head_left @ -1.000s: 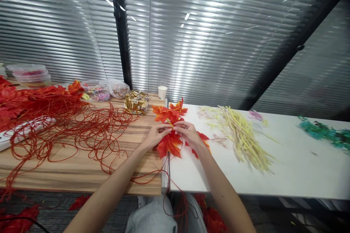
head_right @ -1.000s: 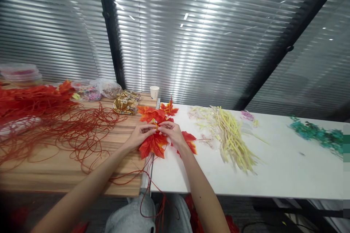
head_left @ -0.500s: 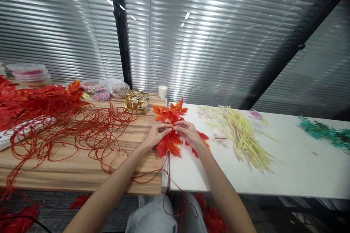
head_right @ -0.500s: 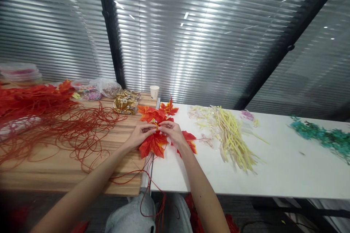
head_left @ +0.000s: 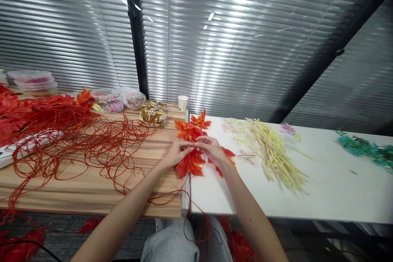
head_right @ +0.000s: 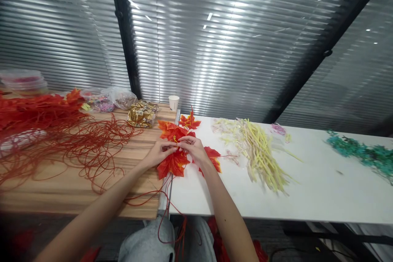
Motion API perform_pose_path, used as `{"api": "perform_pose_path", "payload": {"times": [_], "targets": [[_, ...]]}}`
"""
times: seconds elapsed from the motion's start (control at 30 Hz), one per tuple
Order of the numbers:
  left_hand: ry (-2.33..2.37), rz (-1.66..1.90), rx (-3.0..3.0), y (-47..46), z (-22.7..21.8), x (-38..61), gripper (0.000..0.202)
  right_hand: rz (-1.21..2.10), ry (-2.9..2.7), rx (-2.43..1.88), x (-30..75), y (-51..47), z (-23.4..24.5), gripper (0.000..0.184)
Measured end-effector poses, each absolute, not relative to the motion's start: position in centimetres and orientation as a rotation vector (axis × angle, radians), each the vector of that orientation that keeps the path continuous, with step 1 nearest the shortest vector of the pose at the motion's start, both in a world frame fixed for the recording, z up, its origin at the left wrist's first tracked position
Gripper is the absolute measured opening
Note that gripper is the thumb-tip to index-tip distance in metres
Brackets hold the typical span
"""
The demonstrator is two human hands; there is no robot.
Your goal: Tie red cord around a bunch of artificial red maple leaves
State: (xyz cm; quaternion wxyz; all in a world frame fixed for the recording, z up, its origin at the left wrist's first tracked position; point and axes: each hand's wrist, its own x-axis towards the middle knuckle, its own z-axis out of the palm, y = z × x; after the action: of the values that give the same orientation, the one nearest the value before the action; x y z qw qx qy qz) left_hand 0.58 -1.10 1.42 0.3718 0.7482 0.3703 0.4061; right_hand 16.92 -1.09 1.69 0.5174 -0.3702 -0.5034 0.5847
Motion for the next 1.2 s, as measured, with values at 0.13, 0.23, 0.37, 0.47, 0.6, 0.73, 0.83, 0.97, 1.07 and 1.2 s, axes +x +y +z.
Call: {"api": "perform_pose_path", "payload": {"times": [0.13, 0.23, 0.37, 0.47, 0.6, 0.73, 0.83, 0.97, 1.07, 1.2], "targets": [[0.965, 1.034, 1.928, -1.2, 1.5, 0.6, 0.022, 1.410, -1.219, -0.892, 17.0, -1.0, 1.6, 0.023], [0.968, 1.037, 1.952, -1.0, 1.4, 0.6, 0.022, 1.413, -1.219, -0.889, 17.0, -1.0, 1.5, 0.023], [0.964, 1.062, 1.989, -0.9, 1.1, 0.4, 0.021, 1.414, -1.221, -0.871, 16.9, -1.0, 1.4, 0.023], [0.955, 1.070, 1.996, -0.9, 1.0, 0.4, 0.021, 1.411, -1.213, -0.873, 16.9, -1.0, 1.4, 0.023], [0.953, 1.075, 1.990, -0.9, 1.0, 0.5, 0.021, 1.418, -1.220, -0.873, 16.9, -0.9, 1.4, 0.023], [0.963, 1.071, 1.997, -0.9, 1.0, 0.5, 0.021, 1.408, -1.218, -0.874, 16.9, -1.0, 1.4, 0.023], [0.978, 1.064, 2.010, -0.9, 1.0, 0.5, 0.021, 1.398, -1.233, -0.883, 16.9, -0.9, 1.4, 0.023], [1.019, 1.029, 2.080, -0.9, 0.9, 0.4, 0.021, 1.367, -1.276, -0.895, 16.8, -0.7, 1.2, 0.023], [1.033, 0.970, 2.167, -0.9, 0.6, 0.4, 0.023, 1.311, -1.352, -0.932, 16.8, -0.6, 0.8, 0.022], [1.034, 0.886, 2.271, -0.8, 0.3, 0.3, 0.024, 1.203, -1.511, -0.997, 16.9, -0.5, 0.4, 0.022]]}}
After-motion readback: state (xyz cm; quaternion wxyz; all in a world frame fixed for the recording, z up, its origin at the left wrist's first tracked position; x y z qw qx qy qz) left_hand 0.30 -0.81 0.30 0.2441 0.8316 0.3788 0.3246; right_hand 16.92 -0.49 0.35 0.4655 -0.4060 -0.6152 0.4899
